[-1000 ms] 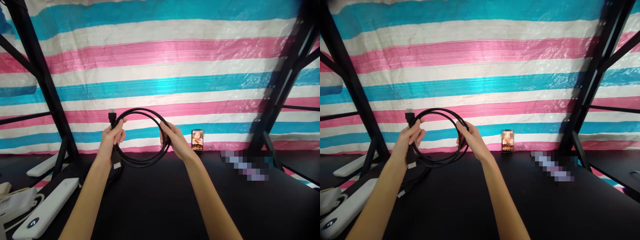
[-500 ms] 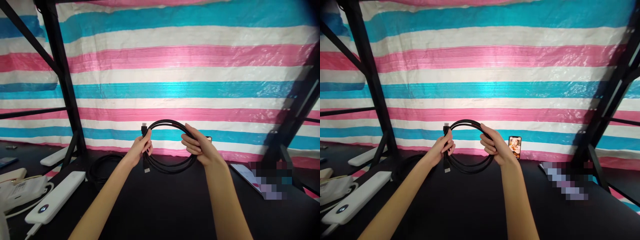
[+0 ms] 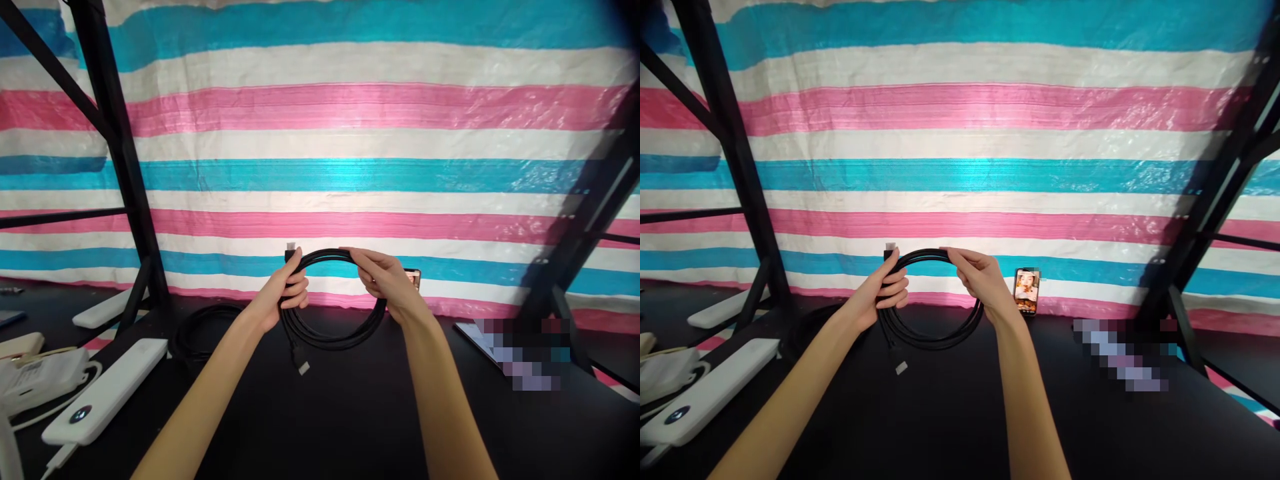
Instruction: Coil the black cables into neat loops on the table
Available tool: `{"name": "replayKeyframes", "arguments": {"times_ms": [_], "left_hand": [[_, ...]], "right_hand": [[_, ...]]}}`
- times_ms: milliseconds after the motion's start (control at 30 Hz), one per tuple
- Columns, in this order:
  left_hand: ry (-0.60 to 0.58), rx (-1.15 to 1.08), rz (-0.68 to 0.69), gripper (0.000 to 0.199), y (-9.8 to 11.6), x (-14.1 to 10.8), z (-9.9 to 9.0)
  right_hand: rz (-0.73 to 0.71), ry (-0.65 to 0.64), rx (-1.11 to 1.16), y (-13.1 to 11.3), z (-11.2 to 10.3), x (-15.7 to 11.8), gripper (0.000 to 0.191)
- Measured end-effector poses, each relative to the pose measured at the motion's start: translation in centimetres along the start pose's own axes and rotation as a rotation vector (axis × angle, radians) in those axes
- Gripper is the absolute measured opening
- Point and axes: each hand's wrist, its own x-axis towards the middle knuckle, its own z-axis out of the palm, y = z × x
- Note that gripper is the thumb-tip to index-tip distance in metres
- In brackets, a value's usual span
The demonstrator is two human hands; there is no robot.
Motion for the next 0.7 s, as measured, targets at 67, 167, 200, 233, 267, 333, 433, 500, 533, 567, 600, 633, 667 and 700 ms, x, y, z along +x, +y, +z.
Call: {"name": "replayKeyframes", "arguments": {"times_ms": [67,167,200,233,267,333,433,500,533,567,600,633,667,700], "left_hand": [[0.017,0.113,0.001,0.058,-0.1,-0.1,0.1],[-0.011,0.284,-0.006,0.059,-0.4,-0.4,0.1],[-0.043,0.325,-0.019,0.058,-0.6,-0.4,0.2],[-0.079,0.357,-0.036,0.056,-0.7,-0.5,0.2],[-0.115,0.384,-0.05,0.052,-0.7,-0.5,0.2],[-0.143,0.416,-0.056,0.047,-0.7,-0.5,0.0],[-0.013,0.357,0.006,0.051,-0.4,-0.3,-0.8],[0.105,0.236,0.072,0.055,-0.1,0.0,-1.3],[0.146,0.176,0.102,0.056,0.0,0.2,-1.5],[0.173,0.128,0.127,0.056,0.1,0.3,-1.6],[0.187,0.098,0.143,0.055,0.1,0.4,-1.7],[0.19,0.086,0.149,0.054,0.2,0.5,-1.7],[0.189,0.077,0.147,0.053,0.3,0.6,-1.6],[0.181,0.073,0.137,0.053,0.3,0.5,-1.5]], "right_hand": [[-0.015,-0.059,-0.063,0.2,0.3,0.0,0.034],[-0.043,-0.172,-0.165,0.3,0.6,-0.1,0.032],[-0.051,-0.214,-0.196,0.3,0.6,-0.1,0.031],[-0.058,-0.251,-0.221,0.3,0.7,-0.2,0.031],[-0.064,-0.282,-0.24,0.3,0.8,-0.2,0.032],[-0.079,-0.312,-0.25,0.3,0.9,-0.3,0.033],[-0.068,-0.242,-0.158,0.5,1.4,-0.1,0.035],[-0.02,-0.122,-0.048,0.8,1.9,0.2,0.034],[-0.002,-0.047,0.011,0.9,2.1,0.4,0.034],[0.003,0.031,0.061,1.0,2.4,0.5,0.034],[-0.011,0.105,0.099,1.0,2.7,0.7,0.035],[-0.039,0.164,0.124,1.0,2.9,0.7,0.037],[-0.071,0.199,0.138,1.0,3.0,0.8,0.039],[-0.098,0.211,0.144,1.0,3.1,0.8,0.041]]}}
